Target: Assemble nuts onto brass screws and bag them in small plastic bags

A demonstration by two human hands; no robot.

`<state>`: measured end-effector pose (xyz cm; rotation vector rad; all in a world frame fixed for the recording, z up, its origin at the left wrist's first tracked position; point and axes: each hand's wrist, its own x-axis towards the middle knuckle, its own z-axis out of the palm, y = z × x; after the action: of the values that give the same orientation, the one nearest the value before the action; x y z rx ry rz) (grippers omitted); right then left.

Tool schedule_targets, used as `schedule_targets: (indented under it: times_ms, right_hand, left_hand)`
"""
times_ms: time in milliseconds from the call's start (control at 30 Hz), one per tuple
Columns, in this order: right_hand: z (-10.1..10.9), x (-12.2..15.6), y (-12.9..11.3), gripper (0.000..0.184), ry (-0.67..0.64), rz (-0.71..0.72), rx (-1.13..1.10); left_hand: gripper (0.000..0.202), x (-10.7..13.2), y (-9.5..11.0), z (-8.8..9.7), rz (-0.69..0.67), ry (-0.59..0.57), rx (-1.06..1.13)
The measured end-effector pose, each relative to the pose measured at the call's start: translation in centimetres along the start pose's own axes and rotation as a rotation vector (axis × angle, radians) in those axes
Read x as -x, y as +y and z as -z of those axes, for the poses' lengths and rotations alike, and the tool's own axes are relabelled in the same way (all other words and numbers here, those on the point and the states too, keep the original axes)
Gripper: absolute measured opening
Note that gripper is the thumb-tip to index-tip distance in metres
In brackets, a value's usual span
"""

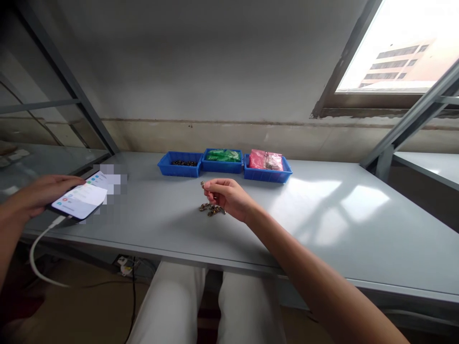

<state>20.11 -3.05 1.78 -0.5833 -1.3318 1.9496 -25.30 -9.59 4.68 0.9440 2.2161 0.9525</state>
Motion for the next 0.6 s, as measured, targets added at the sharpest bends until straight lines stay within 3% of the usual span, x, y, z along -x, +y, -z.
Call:
schedule_targets:
  times_ms: [200,367,600]
  right_hand:
    - [0.0,0.1,-0.1,0.02,0.035,-0.02,0.022]
    - [-0.1,0.2,-0.3,0.018,0.041,-0.01,0.019]
    - [-0.3,0.1,-0.5,0.018,0.067,-0.028,0.039]
  left_hand:
    - [0.084,1.1,-0.6,-1.6,-0.032,-0.068,0.067]
    - [0.082,1.6,-1.0,-2.4,-0.061,-0.115,0.08]
    - [0.075,1.6,-1.2,-2.1,-0.074,-0.087,0.034]
